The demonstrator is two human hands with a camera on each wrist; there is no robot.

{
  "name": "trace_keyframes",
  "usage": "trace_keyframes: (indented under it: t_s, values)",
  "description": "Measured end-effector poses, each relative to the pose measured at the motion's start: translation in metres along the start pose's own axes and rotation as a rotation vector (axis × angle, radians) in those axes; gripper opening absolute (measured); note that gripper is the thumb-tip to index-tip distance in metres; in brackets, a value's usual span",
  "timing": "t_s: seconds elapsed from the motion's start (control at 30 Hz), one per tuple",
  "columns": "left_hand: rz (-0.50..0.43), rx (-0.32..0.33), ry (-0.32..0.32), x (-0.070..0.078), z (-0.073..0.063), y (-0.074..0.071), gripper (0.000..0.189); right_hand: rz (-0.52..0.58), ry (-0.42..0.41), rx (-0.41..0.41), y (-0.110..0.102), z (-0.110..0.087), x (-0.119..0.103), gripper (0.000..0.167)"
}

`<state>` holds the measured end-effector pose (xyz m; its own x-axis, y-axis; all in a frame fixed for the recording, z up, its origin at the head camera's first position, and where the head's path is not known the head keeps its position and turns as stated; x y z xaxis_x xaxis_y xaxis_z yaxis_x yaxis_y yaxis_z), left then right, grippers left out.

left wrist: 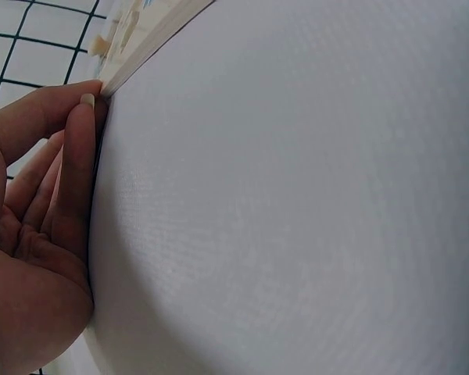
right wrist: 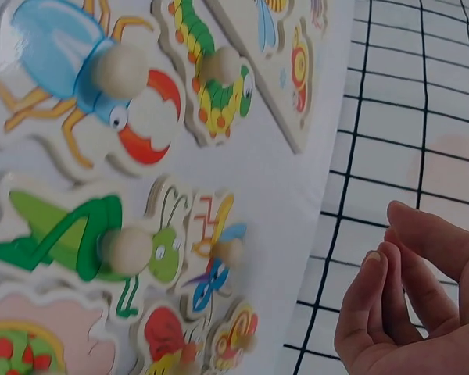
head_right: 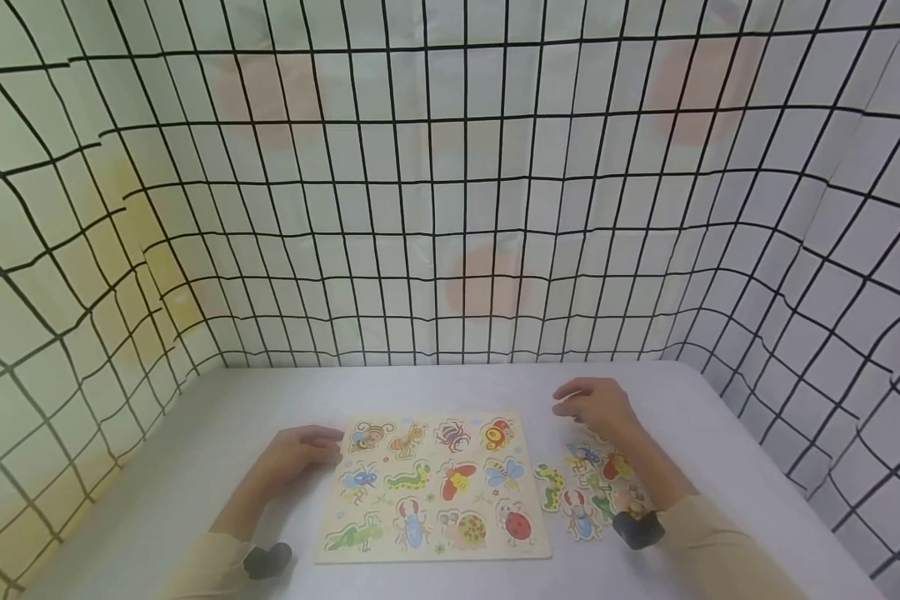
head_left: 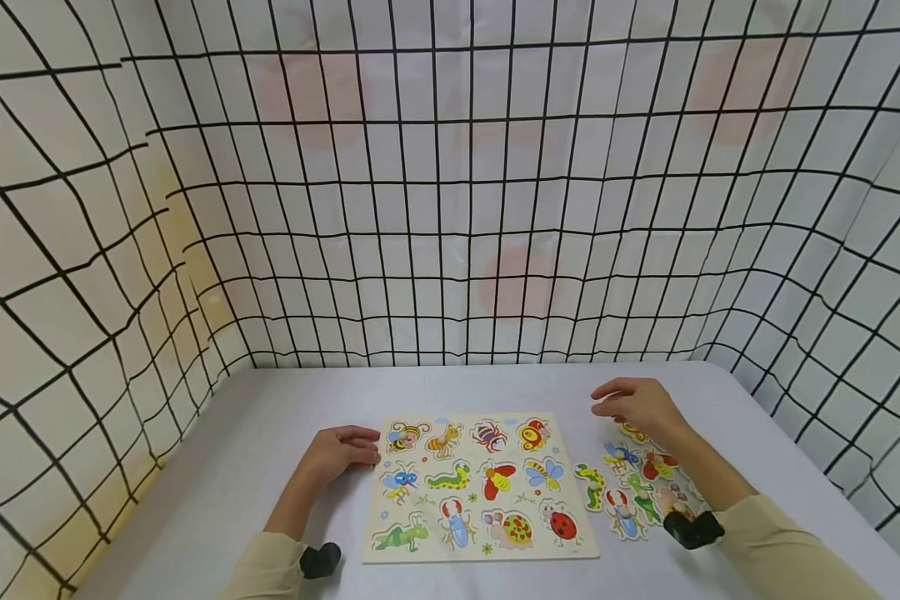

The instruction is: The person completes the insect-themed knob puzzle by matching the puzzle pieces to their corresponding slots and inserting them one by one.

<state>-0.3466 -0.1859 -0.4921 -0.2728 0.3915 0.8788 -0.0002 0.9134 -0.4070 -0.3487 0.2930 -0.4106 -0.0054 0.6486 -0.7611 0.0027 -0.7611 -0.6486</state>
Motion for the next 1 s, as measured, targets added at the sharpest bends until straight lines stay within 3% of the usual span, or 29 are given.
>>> trace_keyframes:
  t_s: [0.63, 1.0]
  values:
    - [0.005, 0.000, -0.002, 0.000, 0.000, -0.001, 0.031, -0.051, 0.089, 0.087, -0.045, -0.005, 0.054, 0.044]
    - [-0.003, -0.006, 0.009, 0.002, -0.001, 0.000, 0.030, -0.026, 0.146, 0.076, -0.054, -0.007, 0.080, 0.046]
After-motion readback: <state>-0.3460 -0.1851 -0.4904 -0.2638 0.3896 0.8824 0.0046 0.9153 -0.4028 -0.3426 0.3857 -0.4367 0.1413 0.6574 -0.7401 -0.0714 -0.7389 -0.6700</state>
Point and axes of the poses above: each hand's wrist, its own z-axis towards the middle knuckle, its own y-axis out of the palm, x = y × z, the point moved 7 cm from there along z, towards the middle knuckle, and after that the axes turned 4 degrees about -y, right-handed, at the moved point
